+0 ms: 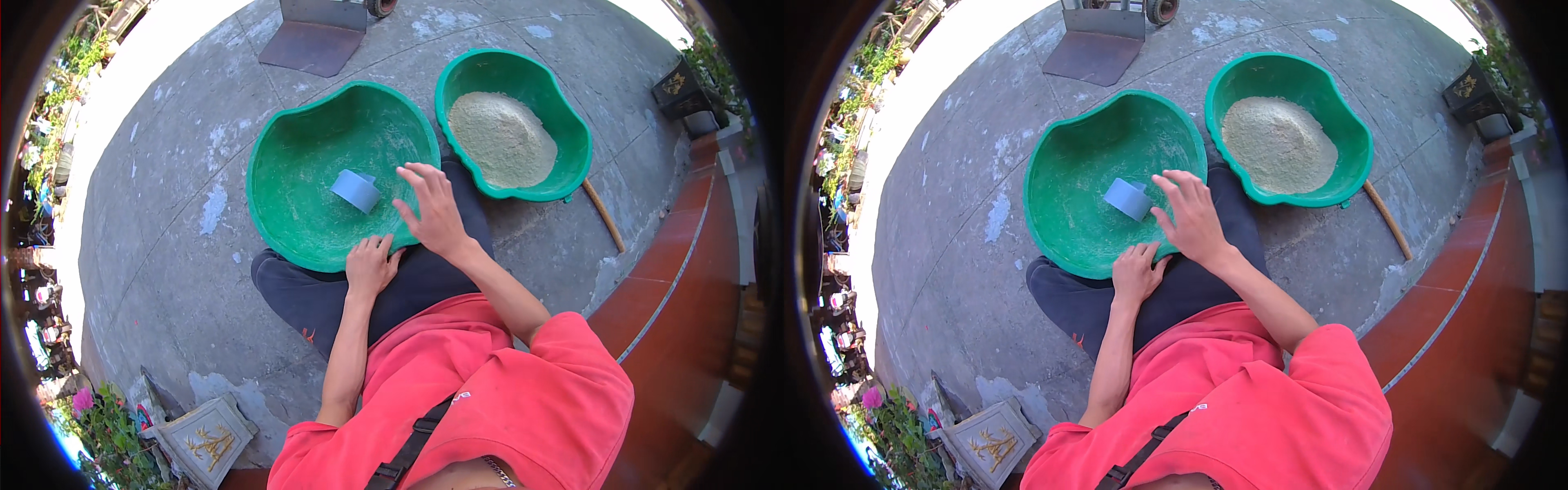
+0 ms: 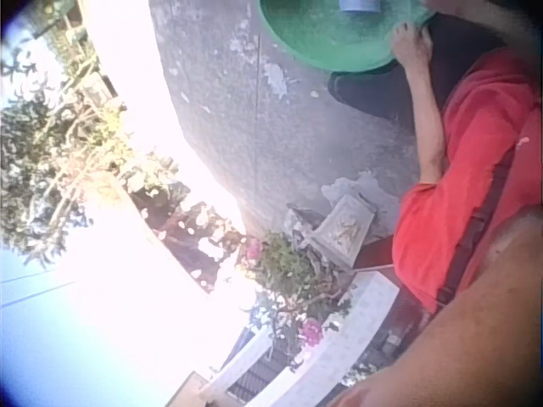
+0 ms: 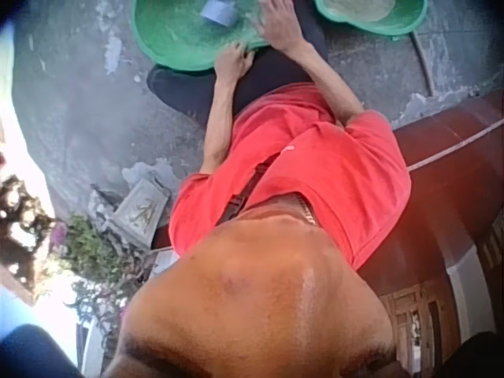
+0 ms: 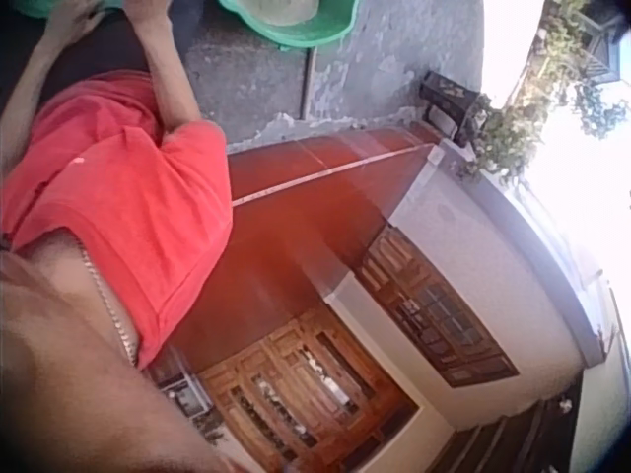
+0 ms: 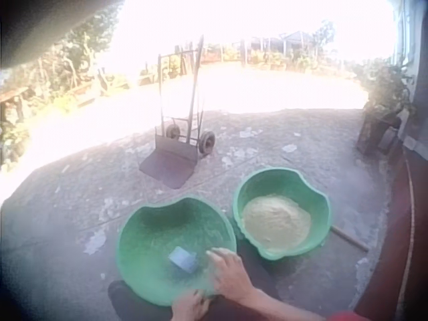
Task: Grinding and mixing rice flour in a basin using a wooden pestle.
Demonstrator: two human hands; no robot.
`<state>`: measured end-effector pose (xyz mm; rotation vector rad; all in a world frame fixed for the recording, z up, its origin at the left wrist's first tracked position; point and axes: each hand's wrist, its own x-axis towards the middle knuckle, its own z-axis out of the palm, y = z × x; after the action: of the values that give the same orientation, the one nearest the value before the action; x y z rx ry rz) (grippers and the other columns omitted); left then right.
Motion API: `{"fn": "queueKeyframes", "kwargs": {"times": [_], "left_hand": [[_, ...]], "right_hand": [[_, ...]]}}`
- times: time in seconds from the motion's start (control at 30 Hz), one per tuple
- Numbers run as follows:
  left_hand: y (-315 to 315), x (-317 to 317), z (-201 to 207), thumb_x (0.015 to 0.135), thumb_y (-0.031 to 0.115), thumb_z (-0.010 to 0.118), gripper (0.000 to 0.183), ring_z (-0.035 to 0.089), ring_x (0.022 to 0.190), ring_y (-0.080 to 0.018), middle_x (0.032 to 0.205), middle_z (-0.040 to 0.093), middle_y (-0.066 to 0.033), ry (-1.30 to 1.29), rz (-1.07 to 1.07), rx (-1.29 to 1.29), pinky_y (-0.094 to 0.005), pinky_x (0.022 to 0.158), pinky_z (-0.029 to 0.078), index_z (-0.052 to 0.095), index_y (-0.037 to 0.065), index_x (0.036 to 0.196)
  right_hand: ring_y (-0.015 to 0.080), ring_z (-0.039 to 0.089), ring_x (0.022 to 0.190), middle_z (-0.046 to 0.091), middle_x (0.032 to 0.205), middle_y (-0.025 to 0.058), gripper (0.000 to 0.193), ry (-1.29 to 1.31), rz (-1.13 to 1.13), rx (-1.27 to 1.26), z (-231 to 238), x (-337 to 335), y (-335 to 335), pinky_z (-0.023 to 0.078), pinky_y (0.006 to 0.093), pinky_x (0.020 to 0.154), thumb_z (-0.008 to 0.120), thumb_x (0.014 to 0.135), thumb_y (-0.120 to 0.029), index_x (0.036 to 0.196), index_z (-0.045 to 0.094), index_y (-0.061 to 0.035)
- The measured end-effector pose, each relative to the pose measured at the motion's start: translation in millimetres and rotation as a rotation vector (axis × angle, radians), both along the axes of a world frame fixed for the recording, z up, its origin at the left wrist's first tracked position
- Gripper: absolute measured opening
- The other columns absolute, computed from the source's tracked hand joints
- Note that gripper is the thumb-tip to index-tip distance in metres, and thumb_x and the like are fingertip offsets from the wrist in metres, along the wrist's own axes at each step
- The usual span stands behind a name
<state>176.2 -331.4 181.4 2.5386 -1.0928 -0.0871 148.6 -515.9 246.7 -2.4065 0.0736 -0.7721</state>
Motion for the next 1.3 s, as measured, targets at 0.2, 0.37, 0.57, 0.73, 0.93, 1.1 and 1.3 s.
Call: {"fn": "queueKeyframes", "kwargs": {"times": [0.2,0.37,0.57,0.73,0.93,1.1,1.3], "left_hand": [[-2.4,41.8,12.0,0.085,0.041,0.07,0.032,0.068,0.073,-0.0375,0.081,0.071,-0.0143,-0.018,0.195,0.056,-0.0497,0.062,0.052,0.066,0.01,0.093],[-10.3,120.6,11.2,0.087,0.051,0.066,0.043,0.068,0.085,-0.0432,0.09,0.072,-0.0189,-0.024,0.397,0.173,-0.0527,0.072,0.054,0.069,0.013,0.106],[16.3,183.5,-2.6,0.087,0.056,0.063,0.055,0.065,0.101,-0.0451,0.106,0.069,-0.0244,-0.048,0.546,0.202,-0.0532,0.087,0.052,0.067,0.012,0.12],[0.8,178.3,3.1,0.09,0.056,0.058,0.054,0.065,0.102,-0.045,0.108,0.069,-0.0244,-0.021,0.612,0.249,-0.0527,0.087,0.052,0.066,0.014,0.123],[5.9,192.5,9.7,0.087,0.049,0.064,0.046,0.067,0.097,-0.0454,0.098,0.07,-0.0256,-0.031,0.698,0.157,-0.0531,0.085,0.052,0.069,0.008,0.108],[77.5,219.9,11.3,0.08,0.053,0.072,0.061,0.06,0.119,-0.0365,0.126,0.065,-0.0168,0.169,0.847,0.291,-0.0463,0.099,0.049,0.065,0.015,0.127],[183.7,218.3,0.0,0.073,0.054,0.078,0.069,0.06,0.12,-0.0329,0.128,0.064,-0.0143,0.247,0.905,0.33,-0.0442,0.102,0.047,0.064,0.016,0.129]], "right_hand": [[0.041,0.032,0.137,0.031,0.148,0.0237,0.096,0.095,-1.267,0.116,-86.0,-101.6,-195.2,0.029,0.0538,0.109,0.079,0.079,-0.039,0.15,0.025,-0.0047],[0.0349,0.055,0.123,0.056,0.133,0.0229,0.084,0.063,-1.393,0.884,-142.6,-117.9,-302.0,0.045,0.0434,0.101,0.086,0.065,-0.03,0.135,0.05,-0.0033],[0.0335,0.067,0.101,0.071,0.105,0.0178,0.046,0.216,-1.209,0.829,-136.1,-64.2,-287.9,0.05,0.0405,0.092,0.071,0.06,-0.009,0.105,0.068,-0.0031],[0.0284,0.067,0.08,0.069,0.085,0.0149,0.032,0.173,-1.068,0.814,-144.2,5.8,-253.3,0.052,0.0391,0.072,0.071,0.062,-0.009,0.093,0.064,-0.0016],[0.0363,0.068,0.094,0.07,0.093,0.019,0.035,0.365,-0.841,0.926,-132.1,56.0,-172.6,0.051,0.0443,0.086,0.069,0.066,-0.013,0.099,0.062,-0.0019],[0.0395,0.066,0.102,0.069,0.102,0.0206,0.046,0.326,-0.724,0.824,-128.8,45.3,-96.0,0.049,0.0459,0.092,0.069,0.068,-0.013,0.112,0.059,-0.0033],[0.0393,0.067,0.101,0.07,0.1,0.0203,0.048,0.377,-0.642,0.898,-111.3,-3.1,-18.1,0.049,0.0457,0.092,0.071,0.07,-0.014,0.114,0.057,-0.0034]]}}
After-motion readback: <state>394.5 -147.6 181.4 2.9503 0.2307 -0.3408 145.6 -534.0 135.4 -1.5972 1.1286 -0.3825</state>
